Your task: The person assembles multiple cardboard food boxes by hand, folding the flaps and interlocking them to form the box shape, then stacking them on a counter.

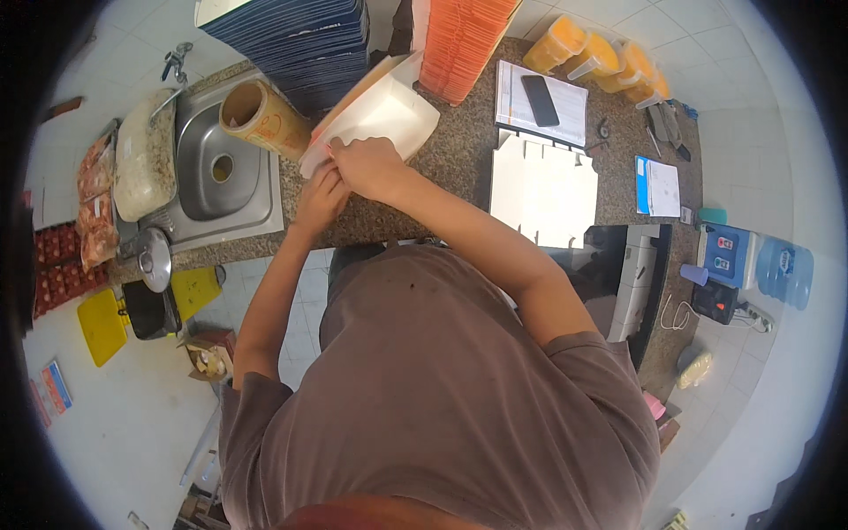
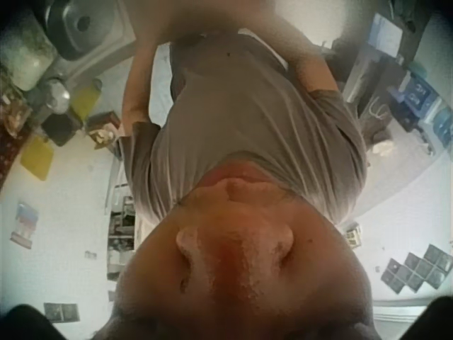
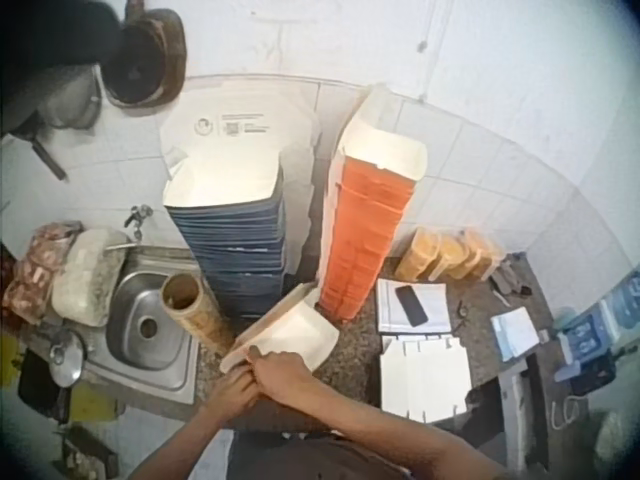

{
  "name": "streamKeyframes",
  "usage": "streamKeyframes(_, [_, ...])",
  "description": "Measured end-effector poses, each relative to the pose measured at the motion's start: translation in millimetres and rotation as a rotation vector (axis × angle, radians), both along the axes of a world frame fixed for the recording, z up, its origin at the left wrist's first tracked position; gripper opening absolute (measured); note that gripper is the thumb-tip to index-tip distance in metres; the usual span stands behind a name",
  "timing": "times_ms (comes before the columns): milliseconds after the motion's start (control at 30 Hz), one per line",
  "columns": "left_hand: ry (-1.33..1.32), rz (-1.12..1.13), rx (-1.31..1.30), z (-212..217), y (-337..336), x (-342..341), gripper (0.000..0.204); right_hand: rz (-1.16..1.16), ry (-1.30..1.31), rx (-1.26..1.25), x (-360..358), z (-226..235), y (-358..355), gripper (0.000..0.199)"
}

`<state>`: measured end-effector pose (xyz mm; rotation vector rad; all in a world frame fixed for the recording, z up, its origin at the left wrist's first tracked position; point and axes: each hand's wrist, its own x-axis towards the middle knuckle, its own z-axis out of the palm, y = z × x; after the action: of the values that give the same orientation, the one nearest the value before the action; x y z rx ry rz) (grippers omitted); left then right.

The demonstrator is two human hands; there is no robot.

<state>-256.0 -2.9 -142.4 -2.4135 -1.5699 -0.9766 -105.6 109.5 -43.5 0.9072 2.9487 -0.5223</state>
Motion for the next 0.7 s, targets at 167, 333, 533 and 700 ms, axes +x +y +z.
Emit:
streamKeyframes(167, [-0.030, -0.045, -0.104, -3, 6, -12, 0.026, 0.063, -0.079, -0.041, -6, 10, 8, 0.031])
streamKeyframes(333, [-0.151, -0.121, -0.101, -13, 12, -2, 0.027, 0.021, -0.225, -0.023, -10, 15, 9, 0.026])
streamKeyframes(533, [-0.265, -0.130, -0.078, -16, 15, 7, 0.029, -0.159, -0.141, 0.032, -21, -9, 4, 0.028])
streamKeyframes(700, [-0.231, -0.120, 0.013, -39, 20, 3, 0.033, -0.390, 0.051, -0.241, -35, -1, -13, 0.050])
